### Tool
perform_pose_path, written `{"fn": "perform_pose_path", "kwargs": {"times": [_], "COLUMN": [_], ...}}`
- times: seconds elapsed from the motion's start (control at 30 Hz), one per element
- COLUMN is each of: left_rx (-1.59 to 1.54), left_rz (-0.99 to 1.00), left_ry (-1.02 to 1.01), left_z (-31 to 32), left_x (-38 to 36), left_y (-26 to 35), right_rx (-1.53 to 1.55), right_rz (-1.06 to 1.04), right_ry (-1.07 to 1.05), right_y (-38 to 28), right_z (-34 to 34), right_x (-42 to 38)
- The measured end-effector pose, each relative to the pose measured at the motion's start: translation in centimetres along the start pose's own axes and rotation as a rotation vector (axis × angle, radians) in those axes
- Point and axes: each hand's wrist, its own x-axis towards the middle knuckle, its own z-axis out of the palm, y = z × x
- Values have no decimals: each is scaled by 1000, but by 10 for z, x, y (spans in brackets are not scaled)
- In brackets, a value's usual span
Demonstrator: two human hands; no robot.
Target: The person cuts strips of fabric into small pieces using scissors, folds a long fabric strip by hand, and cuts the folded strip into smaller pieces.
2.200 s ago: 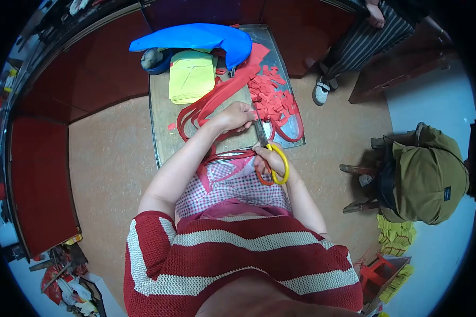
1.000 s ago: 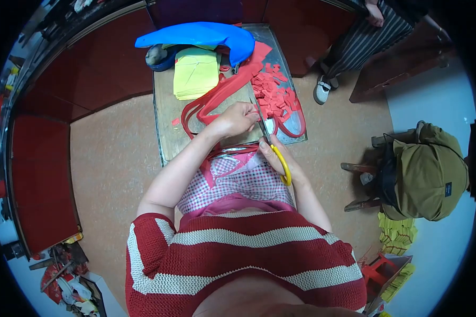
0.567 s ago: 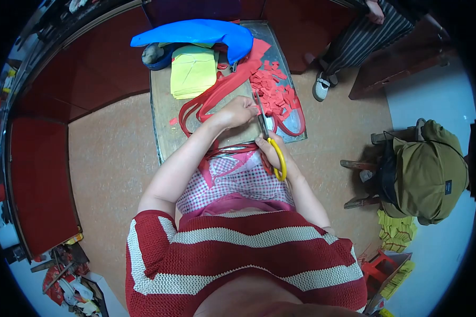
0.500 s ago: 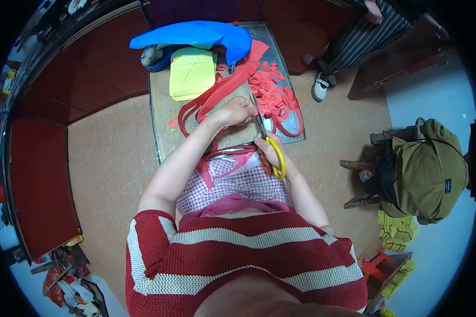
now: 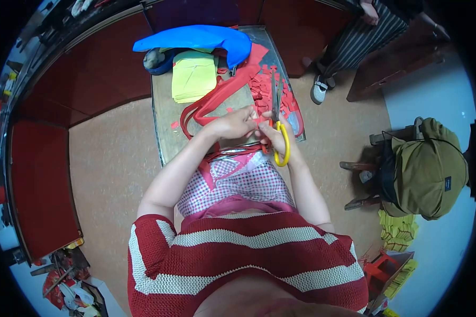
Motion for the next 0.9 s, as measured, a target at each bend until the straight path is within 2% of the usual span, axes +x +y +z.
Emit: {"fn": "perform_pose_path", "kwargs": {"times": [0.07,0.13,0.17,0.27,0.33,0.4,0.47,0.5,0.67,0.73,0.77,0.9], "left_rx": [-9,53,167,55,-6,-155,-198,-193,-196,-208,-209,-188], "left_rz": [13,-24,-24,3,-4,-57,-44,-46,-49,-45,-47,-55], "left_ry": [-7,-45,-87,-22,24,181,218,222,196,192,191,188], "left_z": [4,-4,-10,-11,-13,-15,-14,-14,-8,-6,-5,0], "left_x": [-7,-14,-16,-13,-12,-9,-8,-7,-2,-4,-4,2], "left_y": [4,12,16,8,10,11,11,11,11,16,16,6], "right_rx": [53,-38,7,-56,-38,-117,-229,-240,-298,-388,-387,-299], "right_rz": [-58,-130,-144,-95,-43,11,-13,-8,23,-118,-115,47], "right_ry": [-1,57,92,64,22,-129,-274,-281,-258,-225,-225,-183], "right_y": [1,-2,-5,-6,-11,-9,2,8,15,25,27,18], "right_z": [4,6,8,-5,-11,-19,-24,-24,-18,-18,-19,-6], "right_x": [0,-1,-3,-5,-15,-26,-36,-40,-38,-30,-29,-32]}}
